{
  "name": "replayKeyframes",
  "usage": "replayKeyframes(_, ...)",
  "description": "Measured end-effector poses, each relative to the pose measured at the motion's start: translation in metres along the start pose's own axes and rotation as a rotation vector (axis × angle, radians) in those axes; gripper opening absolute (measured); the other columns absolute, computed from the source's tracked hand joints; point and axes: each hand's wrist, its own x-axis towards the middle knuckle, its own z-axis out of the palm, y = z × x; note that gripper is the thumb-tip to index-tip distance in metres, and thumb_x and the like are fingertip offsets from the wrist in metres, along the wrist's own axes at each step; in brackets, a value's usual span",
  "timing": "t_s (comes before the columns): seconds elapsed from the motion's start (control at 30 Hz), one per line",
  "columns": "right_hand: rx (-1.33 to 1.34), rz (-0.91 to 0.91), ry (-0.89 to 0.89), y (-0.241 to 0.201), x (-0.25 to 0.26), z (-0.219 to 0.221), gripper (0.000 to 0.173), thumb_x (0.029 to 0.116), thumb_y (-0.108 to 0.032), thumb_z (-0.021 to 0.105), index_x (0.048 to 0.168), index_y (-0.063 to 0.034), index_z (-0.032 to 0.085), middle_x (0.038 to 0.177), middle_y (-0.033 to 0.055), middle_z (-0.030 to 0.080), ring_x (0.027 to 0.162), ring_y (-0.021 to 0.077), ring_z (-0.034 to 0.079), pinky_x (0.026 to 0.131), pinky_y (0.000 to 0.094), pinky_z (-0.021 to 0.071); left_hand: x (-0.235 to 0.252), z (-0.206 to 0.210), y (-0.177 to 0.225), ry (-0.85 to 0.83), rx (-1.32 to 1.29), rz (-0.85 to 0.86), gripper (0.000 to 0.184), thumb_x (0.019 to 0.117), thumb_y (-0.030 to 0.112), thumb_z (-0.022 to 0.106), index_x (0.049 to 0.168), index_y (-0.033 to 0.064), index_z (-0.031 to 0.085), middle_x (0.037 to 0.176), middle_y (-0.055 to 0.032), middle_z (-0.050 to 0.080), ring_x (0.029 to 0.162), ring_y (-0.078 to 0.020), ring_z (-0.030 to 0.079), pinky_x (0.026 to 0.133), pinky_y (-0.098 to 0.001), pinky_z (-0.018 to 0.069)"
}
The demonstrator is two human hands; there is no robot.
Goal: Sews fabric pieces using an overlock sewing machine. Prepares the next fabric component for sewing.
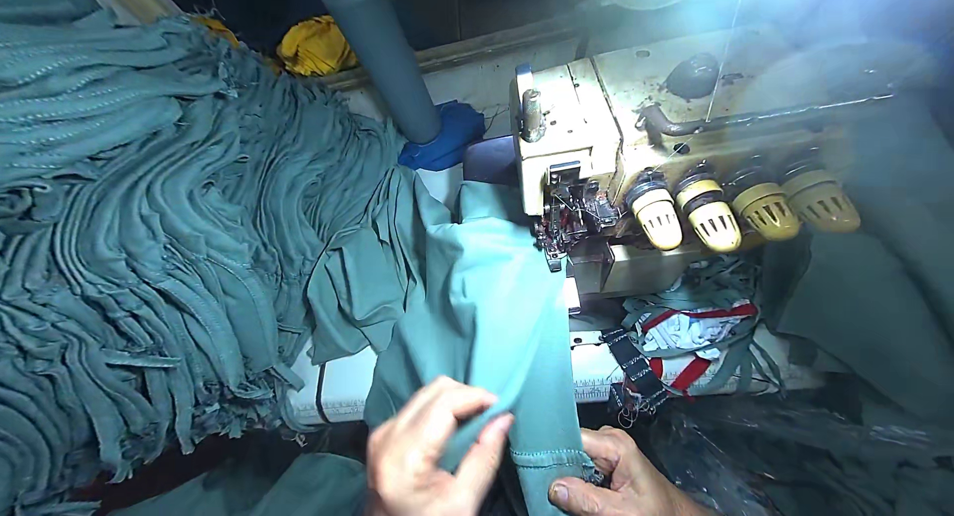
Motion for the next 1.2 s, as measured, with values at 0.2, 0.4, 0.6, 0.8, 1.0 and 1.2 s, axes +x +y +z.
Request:
replayKeyframes(0.2,-0.006,0.027,0.126,-0.007,-0.003,-0.007,0.007,0.0913,-0.005,0.069,0.094,0.0018,0.069,0.082,-0.0020,0.073,0.078,-0.0067,0.066,0.072,0.0129,0.0538,0.005,0.037,-0.015,-0.168,0.337,0.403,0.024,0.1021,0.020,0.057,0.087,0.0077,0.071,0.071,-0.0047,0.064,0.059,-0.0135,0.061,0.050,-0.0236,0.0472)
replayKeyframes(0.4,0.093,-0.014,0.346,-0.010,0.030,-0.012,0.015,0.0879,-0.005,0.071,0.101,-0.0117,0.074,0.090,-0.0105,0.075,0.083,-0.0038,0.069,0.076,0.0185,0.0590,0.060,0.049,-0.002,-0.159,0.554,0.508,0.015,0.0886,0.011,0.061,0.080,0.0079,0.073,0.067,-0.0025,0.058,0.050,-0.0138,0.055,0.039,-0.0258,0.0403)
replayKeyframes(0.6,0.138,0.055,0.493,-0.020,0.068,-0.012,0.012,0.0866,-0.003,0.065,0.084,-0.0112,0.072,0.074,-0.0071,0.069,0.070,-0.0007,0.066,0.066,0.0192,0.0555,0.089,0.054,0.008,-0.141,0.701,0.505,0.017,0.0888,0.017,0.065,0.076,0.0068,0.070,0.065,-0.0045,0.056,0.050,-0.0171,0.057,0.039,-0.0287,0.0401)
replayKeyframes(0.8,0.160,0.061,0.559,-0.024,0.078,-0.005,0.021,0.0878,0.002,0.062,0.076,-0.0126,0.071,0.072,-0.0067,0.069,0.070,-0.0010,0.066,0.066,0.0194,0.0559,0.097,0.067,0.022,-0.180,0.793,0.394,0.022,0.0874,0.023,0.069,0.072,0.0072,0.069,0.061,-0.0051,0.056,0.047,-0.0190,0.058,0.038,-0.0314,0.0421)
replayKeyframes(1.0,0.073,0.035,0.545,-0.023,0.081,-0.004,0.019,0.0945,0.001,0.058,0.081,-0.0043,0.070,0.070,-0.0066,0.065,0.067,-0.0032,0.061,0.064,0.0175,0.0526,0.074,0.038,-0.002,-0.105,0.526,0.391,0.025,0.0973,0.023,0.057,0.093,0.0110,0.078,0.072,-0.0010,0.066,0.061,-0.0128,0.064,0.050,-0.0300,0.0506)
replayKeyframes(1.2,0.081,0.078,0.522,-0.024,0.084,-0.007,0.026,0.0926,-0.001,0.056,0.069,-0.0094,0.059,0.065,-0.0074,0.057,0.064,-0.0021,0.055,0.061,0.0191,0.0465,0.016,-0.028,-0.041,-0.493,0.550,-0.368,0.054,0.0939,0.015,0.065,0.139,-0.0111,0.052,0.084,-0.0250,0.070,0.076,-0.0477,0.067,0.073,-0.0706,0.0499)
